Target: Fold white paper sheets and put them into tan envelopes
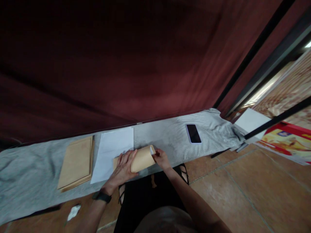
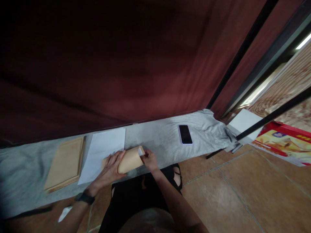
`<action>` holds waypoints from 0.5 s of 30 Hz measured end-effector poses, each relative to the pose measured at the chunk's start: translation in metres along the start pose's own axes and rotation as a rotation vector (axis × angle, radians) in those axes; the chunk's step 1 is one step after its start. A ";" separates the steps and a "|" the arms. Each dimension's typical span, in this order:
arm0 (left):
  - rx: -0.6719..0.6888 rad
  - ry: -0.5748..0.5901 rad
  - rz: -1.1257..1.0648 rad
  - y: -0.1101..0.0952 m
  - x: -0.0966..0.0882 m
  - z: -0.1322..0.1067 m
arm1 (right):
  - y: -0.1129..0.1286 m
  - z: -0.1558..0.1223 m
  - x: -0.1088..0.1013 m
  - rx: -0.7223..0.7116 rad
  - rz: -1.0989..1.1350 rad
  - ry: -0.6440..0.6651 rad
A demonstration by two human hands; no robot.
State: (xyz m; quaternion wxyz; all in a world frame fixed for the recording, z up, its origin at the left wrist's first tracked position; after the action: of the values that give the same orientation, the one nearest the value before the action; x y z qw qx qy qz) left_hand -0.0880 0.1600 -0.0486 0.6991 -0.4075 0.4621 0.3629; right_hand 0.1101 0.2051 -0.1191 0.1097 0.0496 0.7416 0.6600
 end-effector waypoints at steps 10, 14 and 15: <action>0.029 -0.012 0.013 -0.007 -0.002 0.003 | -0.014 0.002 -0.004 0.122 0.070 0.033; 0.049 -0.017 0.026 -0.009 -0.006 0.004 | -0.012 -0.002 -0.005 0.155 0.122 0.021; 0.054 -0.017 0.026 -0.010 -0.008 0.004 | -0.010 -0.002 -0.006 0.165 0.143 0.015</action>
State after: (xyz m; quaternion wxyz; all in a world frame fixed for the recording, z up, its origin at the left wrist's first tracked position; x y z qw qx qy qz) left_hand -0.0801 0.1589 -0.0375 0.7090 -0.3795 0.4708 0.3628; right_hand 0.1162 0.2006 -0.1287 0.0523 0.1064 0.7886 0.6034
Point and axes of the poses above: each hand's wrist, its own z-axis towards the middle knuckle, its own x-axis out of the palm, y = z × x, the point moved 10 cm from there along z, towards the middle knuckle, and after that the axes turned 10 degrees about -y, right-handed, at the moved point
